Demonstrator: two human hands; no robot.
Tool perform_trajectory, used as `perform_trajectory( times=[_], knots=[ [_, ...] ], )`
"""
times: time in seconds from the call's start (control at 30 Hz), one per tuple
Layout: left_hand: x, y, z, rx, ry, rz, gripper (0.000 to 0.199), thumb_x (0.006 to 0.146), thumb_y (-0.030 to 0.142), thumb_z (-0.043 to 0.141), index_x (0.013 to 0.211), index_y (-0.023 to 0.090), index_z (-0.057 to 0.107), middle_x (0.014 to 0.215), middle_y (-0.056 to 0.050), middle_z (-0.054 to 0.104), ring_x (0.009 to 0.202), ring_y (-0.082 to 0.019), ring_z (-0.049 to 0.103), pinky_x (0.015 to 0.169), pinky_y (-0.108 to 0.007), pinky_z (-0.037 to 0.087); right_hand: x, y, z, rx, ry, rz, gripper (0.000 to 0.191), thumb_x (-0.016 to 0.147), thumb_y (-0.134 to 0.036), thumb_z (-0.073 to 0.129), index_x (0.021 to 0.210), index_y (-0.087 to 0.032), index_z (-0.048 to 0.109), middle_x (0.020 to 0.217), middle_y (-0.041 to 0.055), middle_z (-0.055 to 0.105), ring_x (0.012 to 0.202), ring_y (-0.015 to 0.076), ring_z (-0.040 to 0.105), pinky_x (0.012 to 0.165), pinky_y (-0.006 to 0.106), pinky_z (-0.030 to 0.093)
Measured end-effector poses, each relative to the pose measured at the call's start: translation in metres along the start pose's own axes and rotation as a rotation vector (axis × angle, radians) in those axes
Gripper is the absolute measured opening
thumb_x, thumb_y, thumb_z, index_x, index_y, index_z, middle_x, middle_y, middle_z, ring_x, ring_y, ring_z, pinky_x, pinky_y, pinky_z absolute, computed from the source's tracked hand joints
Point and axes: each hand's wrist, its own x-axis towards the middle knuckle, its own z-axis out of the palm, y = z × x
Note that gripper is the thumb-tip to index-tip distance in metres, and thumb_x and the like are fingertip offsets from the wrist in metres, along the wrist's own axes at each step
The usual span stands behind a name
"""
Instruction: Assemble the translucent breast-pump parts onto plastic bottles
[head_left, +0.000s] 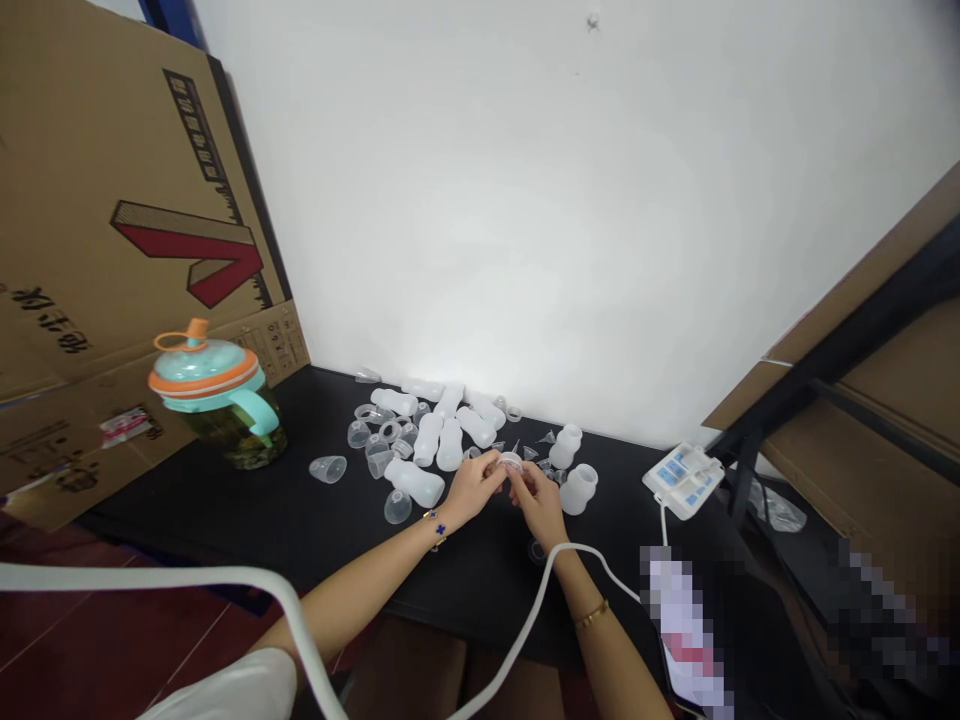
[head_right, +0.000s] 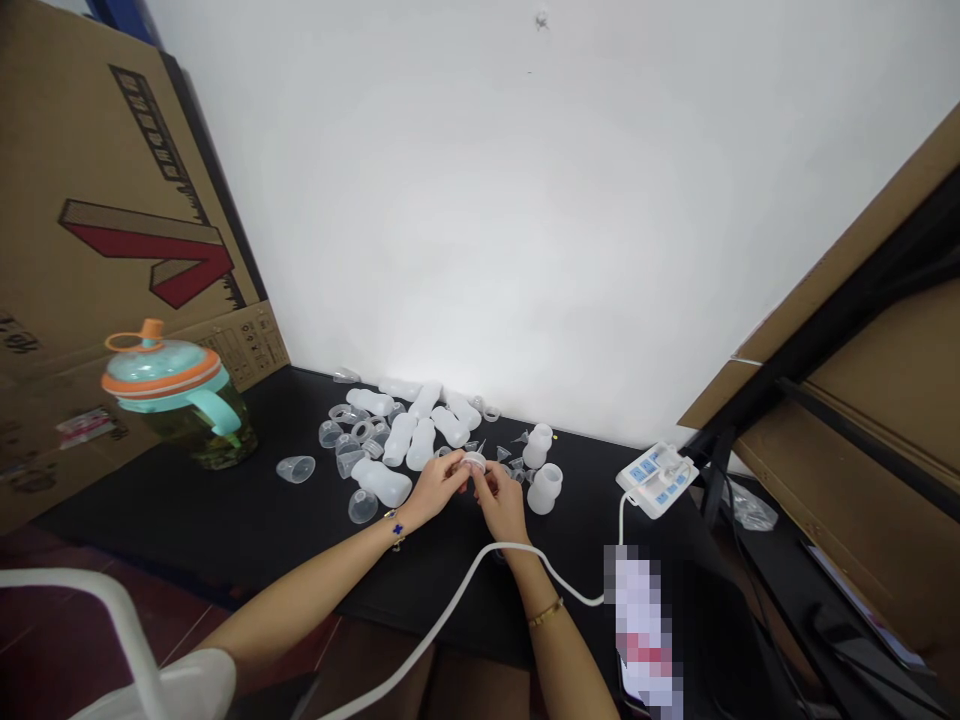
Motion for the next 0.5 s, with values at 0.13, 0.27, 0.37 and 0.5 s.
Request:
perform_trajectory(
  times=[0.13, 0.27, 0.37, 0.5],
  knots=[
    [0.0002, 0.0009, -0.0003, -0.012, -0.008, 0.001, 0.034, 0.096, 0.045, 0.048, 0.075, 0.020, 0.053, 0.058, 0.003, 0.058, 0.053, -0.013, 0.052, 0.056, -0.026, 0.037, 0.0005, 0.0013, -0.0003, -0.004, 0.008, -0.002, 0.049, 0.094, -0.063, 0.051, 0.101, -0.018, 0.068, 0.062, 0.0007, 0.063, 0.055, 0.0174, 0.060, 0.053, 0.026, 0.047],
    [0.0007, 0.0004, -0.0006, -0.028, -0.021, 0.002, 0.033, 0.095, 0.047, 0.049, 0.078, 0.019, 0.055, 0.059, 0.003, 0.058, 0.054, -0.013, 0.053, 0.056, -0.026, 0.039, 0.0016, 0.0049, 0.0002, -0.016, 0.002, 0.006, 0.051, 0.093, -0.065, 0.051, 0.103, -0.018, 0.069, 0.063, 0.0014, 0.063, 0.054, 0.0180, 0.061, 0.051, 0.026, 0.047],
    [0.0007, -0.0013, -0.0001, -0.048, -0.010, -0.004, 0.028, 0.093, 0.044, 0.054, 0.079, 0.019, 0.055, 0.061, 0.002, 0.058, 0.055, -0.013, 0.054, 0.055, -0.026, 0.039, 0.0022, 0.0075, 0.0009, -0.012, 0.001, 0.010, 0.052, 0.093, -0.066, 0.051, 0.104, -0.018, 0.069, 0.062, 0.0014, 0.063, 0.054, 0.0184, 0.060, 0.051, 0.027, 0.047],
    [0.0003, -0.0022, 0.0005, -0.075, -0.003, -0.004, 0.023, 0.091, 0.039, 0.056, 0.079, 0.019, 0.055, 0.063, 0.002, 0.059, 0.055, -0.014, 0.056, 0.055, -0.026, 0.040, 0.0023, 0.0094, 0.0016, -0.015, 0.006, 0.008, 0.049, 0.094, -0.063, 0.052, 0.105, -0.018, 0.070, 0.063, 0.0019, 0.064, 0.054, 0.0182, 0.061, 0.050, 0.026, 0.047]
  ],
)
